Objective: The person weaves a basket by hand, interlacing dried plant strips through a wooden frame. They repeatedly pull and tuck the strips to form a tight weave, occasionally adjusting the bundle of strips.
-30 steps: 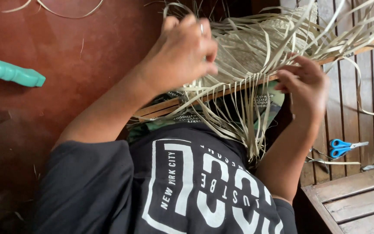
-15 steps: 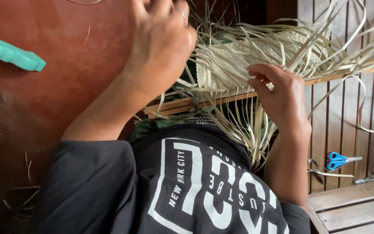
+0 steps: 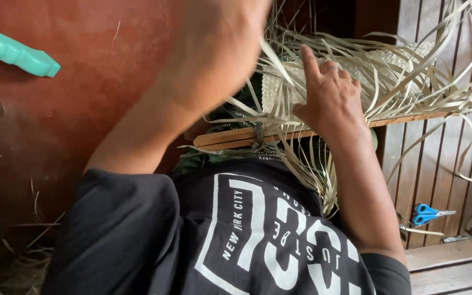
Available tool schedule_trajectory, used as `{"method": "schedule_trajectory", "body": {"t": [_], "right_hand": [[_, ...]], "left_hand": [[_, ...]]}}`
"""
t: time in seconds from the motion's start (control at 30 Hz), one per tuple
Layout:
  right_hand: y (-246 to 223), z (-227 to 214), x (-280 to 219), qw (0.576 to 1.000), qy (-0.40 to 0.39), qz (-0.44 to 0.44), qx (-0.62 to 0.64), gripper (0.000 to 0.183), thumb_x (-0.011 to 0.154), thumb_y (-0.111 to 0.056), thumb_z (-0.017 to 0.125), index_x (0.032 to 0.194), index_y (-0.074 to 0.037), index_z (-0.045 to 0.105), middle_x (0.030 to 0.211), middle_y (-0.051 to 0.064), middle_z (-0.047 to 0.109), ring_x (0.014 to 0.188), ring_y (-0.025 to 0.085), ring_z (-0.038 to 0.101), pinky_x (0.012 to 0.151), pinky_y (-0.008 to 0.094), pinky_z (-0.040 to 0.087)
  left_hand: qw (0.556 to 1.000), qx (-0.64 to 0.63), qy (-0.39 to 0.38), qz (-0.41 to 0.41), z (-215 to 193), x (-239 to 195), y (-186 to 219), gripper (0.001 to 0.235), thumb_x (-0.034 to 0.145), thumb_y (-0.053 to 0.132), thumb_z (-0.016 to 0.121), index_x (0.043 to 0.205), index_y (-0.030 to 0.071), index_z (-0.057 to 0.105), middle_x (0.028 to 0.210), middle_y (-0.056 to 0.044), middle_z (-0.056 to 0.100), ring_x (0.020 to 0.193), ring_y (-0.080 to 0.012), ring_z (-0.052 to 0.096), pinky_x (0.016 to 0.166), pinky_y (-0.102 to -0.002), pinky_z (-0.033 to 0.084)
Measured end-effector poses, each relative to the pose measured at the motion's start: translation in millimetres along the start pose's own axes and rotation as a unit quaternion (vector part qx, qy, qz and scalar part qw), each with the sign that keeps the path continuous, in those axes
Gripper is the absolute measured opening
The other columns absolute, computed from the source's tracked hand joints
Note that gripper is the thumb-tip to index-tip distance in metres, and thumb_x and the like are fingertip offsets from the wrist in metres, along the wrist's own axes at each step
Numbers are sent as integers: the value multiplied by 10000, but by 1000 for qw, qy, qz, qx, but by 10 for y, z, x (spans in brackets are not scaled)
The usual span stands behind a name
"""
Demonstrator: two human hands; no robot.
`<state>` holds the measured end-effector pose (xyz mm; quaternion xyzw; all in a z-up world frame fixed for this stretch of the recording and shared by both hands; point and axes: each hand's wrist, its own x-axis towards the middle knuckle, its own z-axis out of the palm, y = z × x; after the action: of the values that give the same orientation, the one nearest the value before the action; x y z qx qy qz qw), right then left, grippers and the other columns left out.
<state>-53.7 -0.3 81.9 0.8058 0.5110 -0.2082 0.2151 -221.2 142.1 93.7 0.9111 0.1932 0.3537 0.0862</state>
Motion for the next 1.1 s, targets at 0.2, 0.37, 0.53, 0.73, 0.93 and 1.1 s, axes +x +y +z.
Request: {"method": "schedule_trajectory", "body": {"t": [0.2, 0.37, 0.53, 0.73, 0.93, 1.1], "right_hand": [[3, -381, -13, 961, -81, 154, 216, 788, 987, -19, 547, 1629, -239, 145, 1082, 261, 650, 737, 291, 623, 573, 384, 566], [418, -103, -80, 897, 50, 39, 437, 762, 916, 16, 626, 1572, -121, 265, 959, 158, 629, 742, 224, 588, 631, 386, 480], [592, 163, -140, 795, 84, -54, 598, 792, 945, 108, 614, 1608, -20, 200, 1033, 165, 637, 978, 242, 647, 874, 367, 557], [563, 194, -204, 708, 114, -88, 692, 738, 939, 157, 626, 1568, -9, 275, 1001, 96, 556, 809, 147, 602, 705, 227, 560], [529, 206, -152, 820, 229, -45, 522, 739, 868, 177, 688, 1472, 29, 288, 1216, 205, 621, 979, 245, 653, 762, 306, 633], [680, 182, -246, 855, 219, -59, 466, 520, 905, 111, 672, 1340, 19, 402, 1133, 170, 635, 916, 240, 634, 738, 326, 567]], "left_hand": [[868, -256, -420, -67, 586, -414, 313, 359, 1060, 277, 652, 852, -13, 607, 696, -63, 603, 592, -163, 621, 622, -279, 626], [755, -270, -580, -148, 905, -166, 106, 642, 1042, 609, 451, 734, 65, 594, 659, -11, 567, 489, -111, 468, 509, -274, 486], [686, -310, -635, -172, 1224, -112, 136, 599, 936, 668, 550, 886, 118, 784, 695, 19, 653, 458, -75, 329, 458, -278, 274], [588, -555, -507, -299, 1313, -167, 368, 152, 768, 91, 862, 881, 106, 761, 863, -18, 773, 835, -133, 727, 844, -284, 568], [675, -619, -386, -117, 612, 204, 608, 146, 890, 19, 692, 812, 141, 674, 743, 38, 646, 645, -53, 561, 647, -195, 481], [652, -741, -153, 43, 109, 794, 932, 201, 1081, 277, 357, 1071, 105, 462, 820, -60, 580, 705, -155, 561, 673, -260, 531]]}}
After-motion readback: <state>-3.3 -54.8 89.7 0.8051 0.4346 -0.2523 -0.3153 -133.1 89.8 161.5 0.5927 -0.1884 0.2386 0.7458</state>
